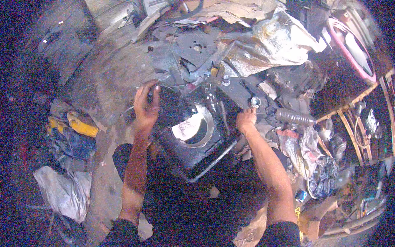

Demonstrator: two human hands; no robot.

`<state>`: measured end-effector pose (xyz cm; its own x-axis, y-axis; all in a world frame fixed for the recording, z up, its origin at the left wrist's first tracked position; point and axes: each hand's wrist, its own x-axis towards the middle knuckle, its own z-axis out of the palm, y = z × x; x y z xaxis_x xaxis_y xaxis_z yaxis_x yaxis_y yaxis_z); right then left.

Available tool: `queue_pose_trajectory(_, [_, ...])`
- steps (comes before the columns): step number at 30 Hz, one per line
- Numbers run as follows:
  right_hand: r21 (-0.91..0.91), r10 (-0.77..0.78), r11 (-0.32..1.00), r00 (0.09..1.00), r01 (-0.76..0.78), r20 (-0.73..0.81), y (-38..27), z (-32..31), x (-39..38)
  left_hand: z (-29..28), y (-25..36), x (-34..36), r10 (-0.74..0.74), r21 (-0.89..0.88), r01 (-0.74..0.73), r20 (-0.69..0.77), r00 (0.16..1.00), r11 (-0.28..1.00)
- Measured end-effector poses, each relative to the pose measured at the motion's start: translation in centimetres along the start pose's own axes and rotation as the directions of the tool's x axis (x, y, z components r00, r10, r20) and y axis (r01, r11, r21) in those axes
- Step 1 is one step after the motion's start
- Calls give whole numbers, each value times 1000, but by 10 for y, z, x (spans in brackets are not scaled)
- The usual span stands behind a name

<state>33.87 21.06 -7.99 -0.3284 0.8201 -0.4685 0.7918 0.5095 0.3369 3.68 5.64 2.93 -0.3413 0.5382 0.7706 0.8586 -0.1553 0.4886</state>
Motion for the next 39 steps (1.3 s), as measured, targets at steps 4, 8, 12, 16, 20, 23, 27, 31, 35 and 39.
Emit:
queue_pose_trajectory(4, [26, 80, 996, 996, -80, -24, 11, 0, -6, -2, 3, 3, -49, 40, 47, 41, 998, 998])
queue_pose_trajectory(8, [127, 191, 975, 979, -181, -73, 32, -40, -49, -3, 2, 1, -100, -52, 99, -15, 995, 994])
queue_pose_trajectory(12, [469, 314, 870, 903, -151, -291, 37, -56, -118, 1, 1, 1, -108, -6, 108, -31, 994, 994])
queue_pose_trajectory(16, [888, 347, 349, 838, 300, -420, -28, -61, -156, 7, 3, 2, -87, 48, 89, -49, 995, 995])
queue_pose_trajectory(20, [712, 264, 449, 681, 540, -683, -92, -87, -166, 3, 0, 4, -96, 50, 98, -36, 995, 994])
queue_pose_trajectory(23, [731, 294, 379, 676, 567, -676, -103, -52, -145, 5, 1, 3, -106, 54, 107, -17, 994, 993])
queue_pose_trajectory(27, [799, 348, 128, 728, 588, -591, -123, -88, -122, 5, -6, 3, -100, 67, 99, 8, 995, 993])
queue_pose_trajectory(31, [655, 357, 315, 554, 687, -752, -141, -41, -107, 6, -9, 4, -94, 52, 93, 10, 996, 994])
queue_pose_trajectory(35, [671, 377, 286, 563, 684, -735, -139, -27, -108, 10, -3, 5, -85, 47, 84, 12, 996, 995])
queue_pose_trajectory(39, [672, 374, 226, 575, 705, -728, -144, -73, -107, 3, 0, 9, -120, 61, 117, 45, 992, 991])
